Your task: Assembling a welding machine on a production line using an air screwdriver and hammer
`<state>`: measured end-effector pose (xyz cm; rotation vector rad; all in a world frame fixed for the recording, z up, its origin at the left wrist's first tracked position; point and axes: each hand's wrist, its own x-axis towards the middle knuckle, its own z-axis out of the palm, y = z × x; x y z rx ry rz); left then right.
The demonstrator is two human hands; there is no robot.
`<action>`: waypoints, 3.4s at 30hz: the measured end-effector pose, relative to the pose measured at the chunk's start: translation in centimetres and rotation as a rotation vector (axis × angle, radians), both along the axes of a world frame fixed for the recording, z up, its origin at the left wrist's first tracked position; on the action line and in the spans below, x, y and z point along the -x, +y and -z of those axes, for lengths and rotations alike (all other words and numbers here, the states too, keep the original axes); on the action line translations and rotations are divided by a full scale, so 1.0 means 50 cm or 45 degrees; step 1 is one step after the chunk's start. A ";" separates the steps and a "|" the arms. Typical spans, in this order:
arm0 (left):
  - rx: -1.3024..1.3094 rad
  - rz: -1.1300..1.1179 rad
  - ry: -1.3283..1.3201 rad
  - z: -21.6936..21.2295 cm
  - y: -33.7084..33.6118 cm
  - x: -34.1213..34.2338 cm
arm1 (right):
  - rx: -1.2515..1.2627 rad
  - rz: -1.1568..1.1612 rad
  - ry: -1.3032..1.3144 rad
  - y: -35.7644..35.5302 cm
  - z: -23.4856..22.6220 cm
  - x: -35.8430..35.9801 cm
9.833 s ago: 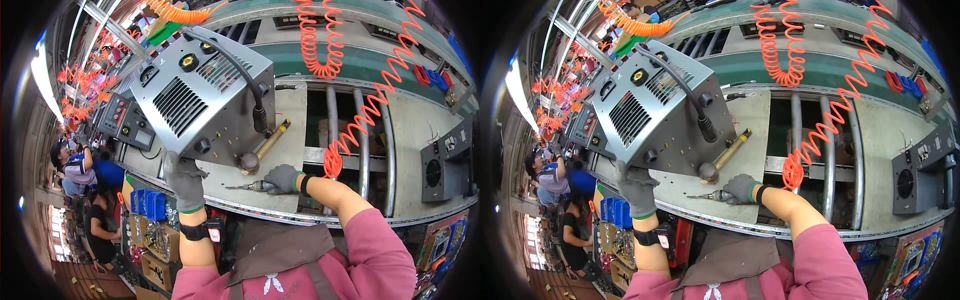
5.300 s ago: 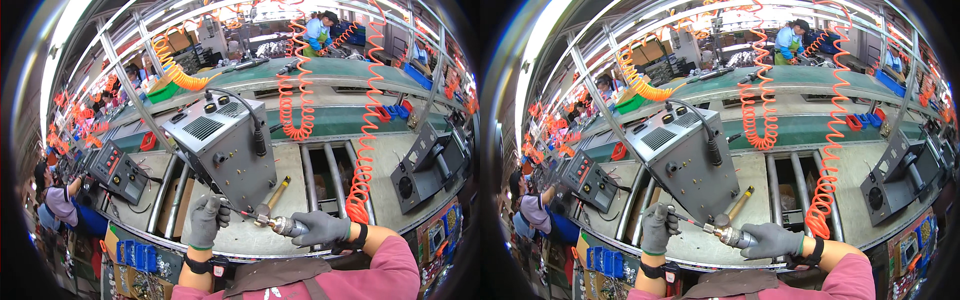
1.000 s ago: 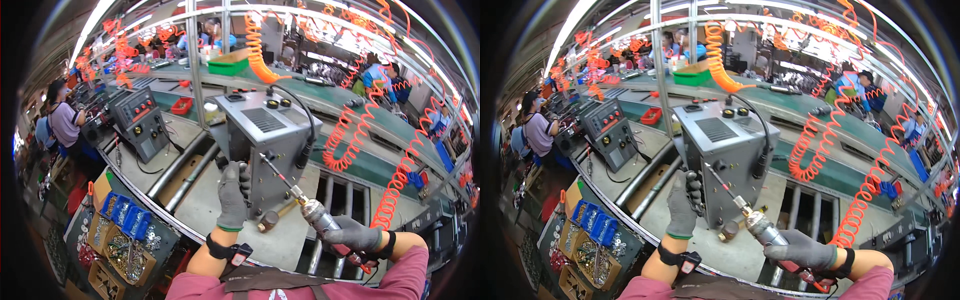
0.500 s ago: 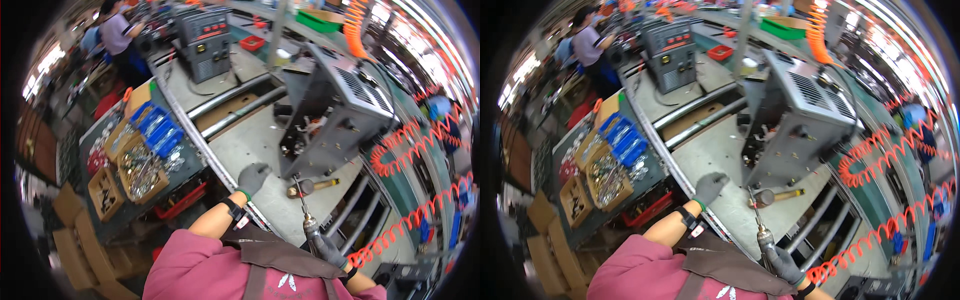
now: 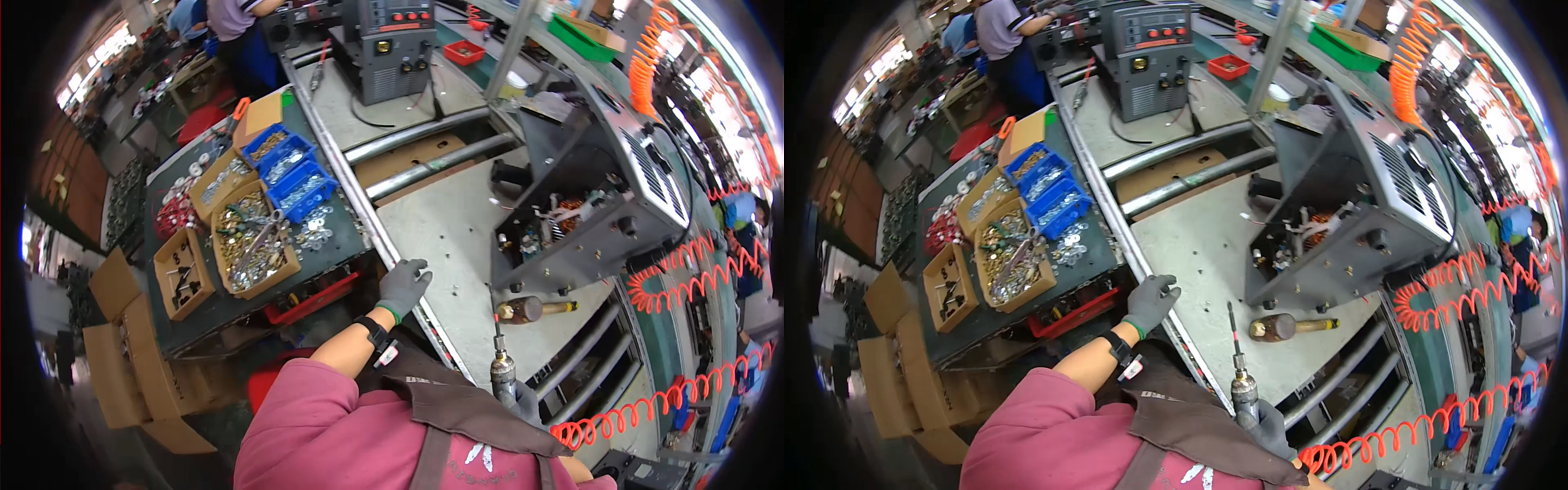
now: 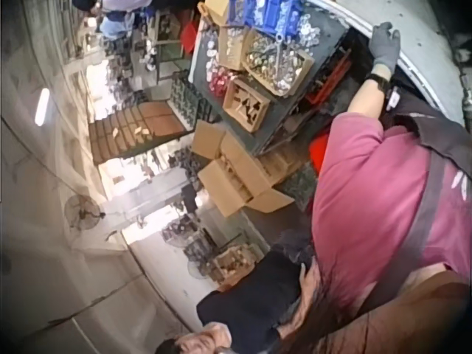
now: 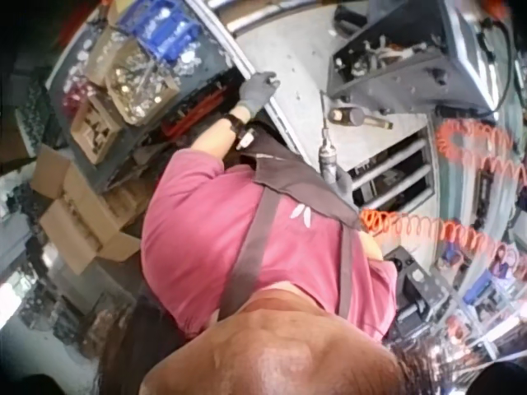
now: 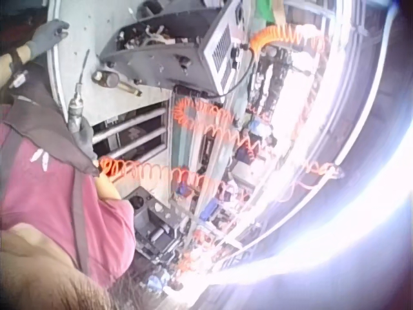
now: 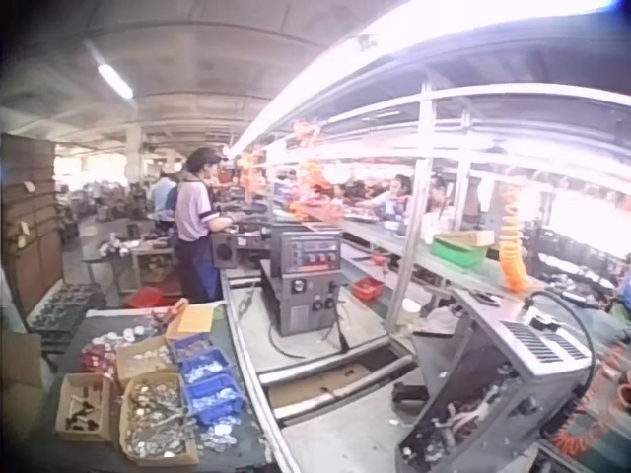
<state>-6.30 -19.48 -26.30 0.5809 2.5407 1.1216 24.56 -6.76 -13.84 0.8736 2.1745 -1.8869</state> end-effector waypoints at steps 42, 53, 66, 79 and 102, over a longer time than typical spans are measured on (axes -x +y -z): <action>0.282 1.154 0.142 0.024 0.140 0.030 | -0.281 0.481 -0.337 -0.159 0.013 0.062; 0.465 1.240 0.263 0.023 0.180 0.039 | -0.250 0.412 -0.402 -0.163 -0.002 0.087; 0.448 1.238 0.258 0.065 0.332 0.015 | -0.231 0.415 -0.333 -0.155 -0.003 0.049; -0.522 0.666 -1.146 -0.310 0.187 -0.028 | -0.557 0.224 -0.245 -0.005 -0.099 -0.007; -0.594 0.714 -0.577 -0.517 0.174 -0.134 | -0.673 0.032 -0.036 0.085 -0.186 -0.103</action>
